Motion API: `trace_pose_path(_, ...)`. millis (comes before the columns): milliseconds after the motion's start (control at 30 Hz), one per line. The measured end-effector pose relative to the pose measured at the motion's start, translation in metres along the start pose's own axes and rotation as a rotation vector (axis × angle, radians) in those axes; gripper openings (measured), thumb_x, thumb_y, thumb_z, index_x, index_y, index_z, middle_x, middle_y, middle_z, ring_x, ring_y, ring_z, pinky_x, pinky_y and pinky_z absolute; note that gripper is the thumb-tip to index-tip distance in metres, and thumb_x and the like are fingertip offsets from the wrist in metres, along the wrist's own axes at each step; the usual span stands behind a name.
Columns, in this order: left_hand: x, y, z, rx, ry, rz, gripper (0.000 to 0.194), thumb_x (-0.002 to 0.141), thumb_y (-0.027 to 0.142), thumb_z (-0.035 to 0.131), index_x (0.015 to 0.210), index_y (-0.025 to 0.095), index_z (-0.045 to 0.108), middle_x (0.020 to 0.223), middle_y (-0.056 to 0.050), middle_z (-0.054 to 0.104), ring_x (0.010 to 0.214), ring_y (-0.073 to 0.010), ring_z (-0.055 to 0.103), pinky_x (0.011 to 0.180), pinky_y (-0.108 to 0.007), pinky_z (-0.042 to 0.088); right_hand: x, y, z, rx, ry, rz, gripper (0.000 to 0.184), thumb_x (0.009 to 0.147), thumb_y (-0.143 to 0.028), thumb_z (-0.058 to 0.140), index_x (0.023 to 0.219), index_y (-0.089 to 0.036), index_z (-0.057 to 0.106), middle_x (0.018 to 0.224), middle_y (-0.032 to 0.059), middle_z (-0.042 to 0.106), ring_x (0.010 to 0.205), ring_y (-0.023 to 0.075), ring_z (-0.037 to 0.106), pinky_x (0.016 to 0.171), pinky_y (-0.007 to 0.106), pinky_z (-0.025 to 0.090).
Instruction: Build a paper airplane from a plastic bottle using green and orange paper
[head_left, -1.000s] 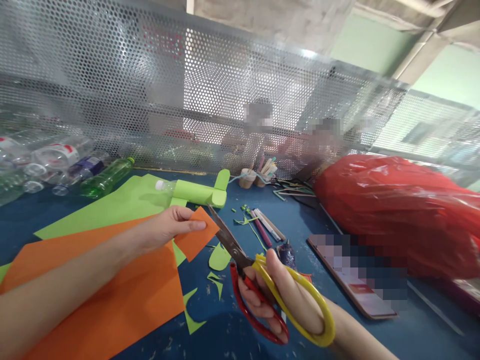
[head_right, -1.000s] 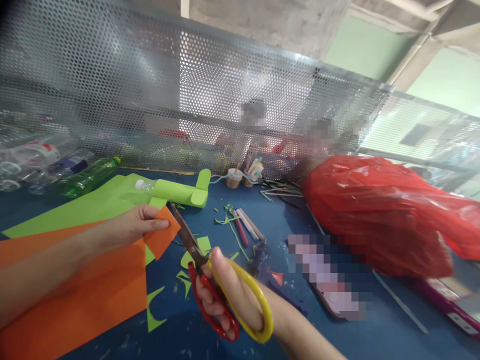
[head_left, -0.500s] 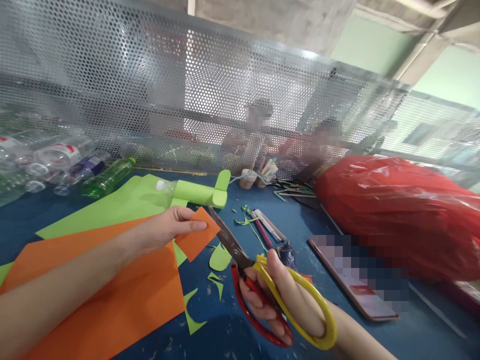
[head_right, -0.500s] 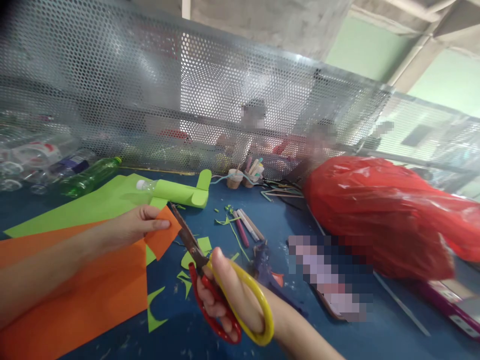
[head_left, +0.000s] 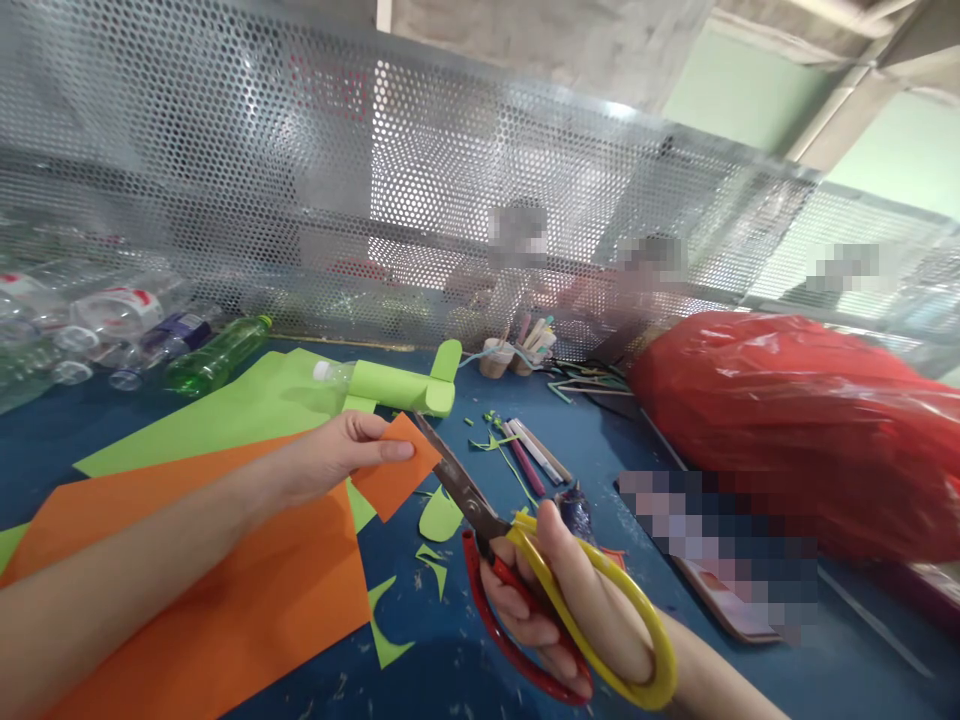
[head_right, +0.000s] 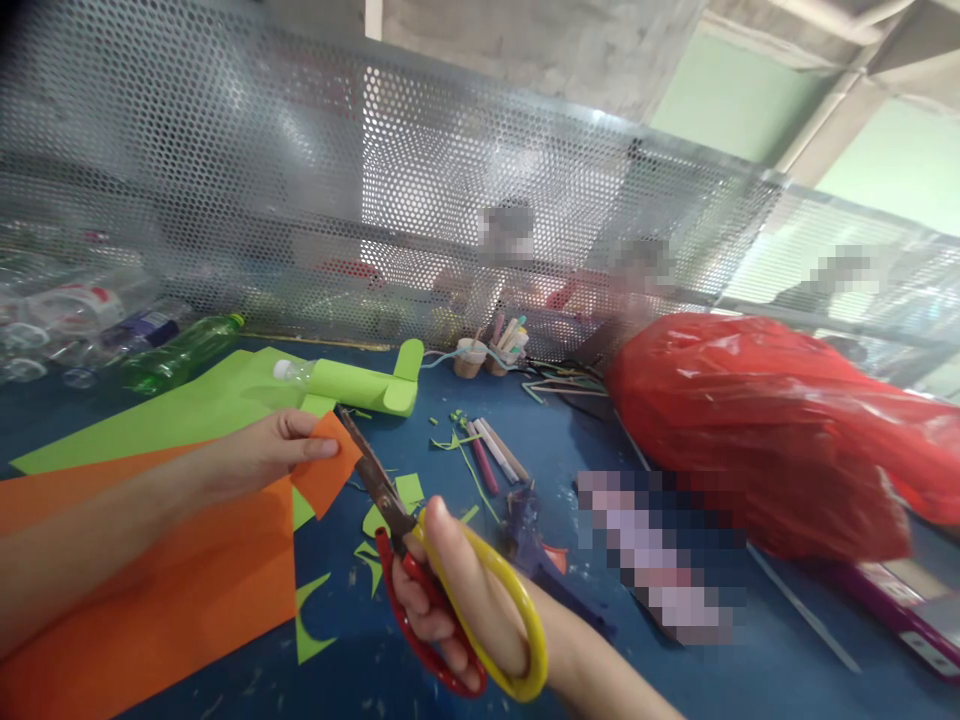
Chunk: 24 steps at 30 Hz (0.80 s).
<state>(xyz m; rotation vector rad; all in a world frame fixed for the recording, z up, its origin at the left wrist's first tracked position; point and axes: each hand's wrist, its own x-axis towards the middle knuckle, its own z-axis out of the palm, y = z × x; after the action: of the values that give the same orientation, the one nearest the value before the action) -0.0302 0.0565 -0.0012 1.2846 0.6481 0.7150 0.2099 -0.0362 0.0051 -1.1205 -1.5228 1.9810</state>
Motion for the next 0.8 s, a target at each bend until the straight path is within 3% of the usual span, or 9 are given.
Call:
trace_pose_path(467,-0.0008,0.0014,-0.0018,-0.022,-0.029,0.008,0.015,0.077,0.029,0.072,0.085,0.017,0.076,0.082,-0.002,0.076,0.073,-0.0141,0.068,0.070,-0.023,0.051,-0.0033,-0.0092,0.0060,-0.075,0.074,-0.014,0.071,0.072,-0.087,0.019,0.059,-0.020,0.038,0.040,-0.0106,0.031,0.021,0.0009,0.025,0.020,0.011,0.022)
trace_pose_path(600,-0.0011,0.0023,-0.0017,-0.094,-0.016,0.010,0.030,0.071,0.031,0.077,0.098,0.020,0.072,0.085,-0.001,0.075,0.075,-0.0135,0.067,0.067,-0.021,0.050,-0.0025,-0.0086,0.0044,-0.065,0.061,-0.009,0.071,0.071,-0.088,0.022,0.060,-0.019,0.039,0.042,-0.0098,0.034,0.023,0.0013,0.028,0.021,0.011,0.023)
trace_pose_path(800,-0.0005,-0.0020,-0.0028,-0.103,0.015,-0.003,0.019,0.078,0.034,0.070,0.080,0.016,0.074,0.066,0.001,0.070,0.056,-0.0078,0.060,0.055,-0.017,0.044,0.0006,-0.0013,0.0030,-0.027,0.017,0.004,0.071,0.072,-0.088,0.021,0.062,-0.019,0.039,0.047,-0.0077,0.037,0.033,0.0050,0.038,0.031,0.017,0.041)
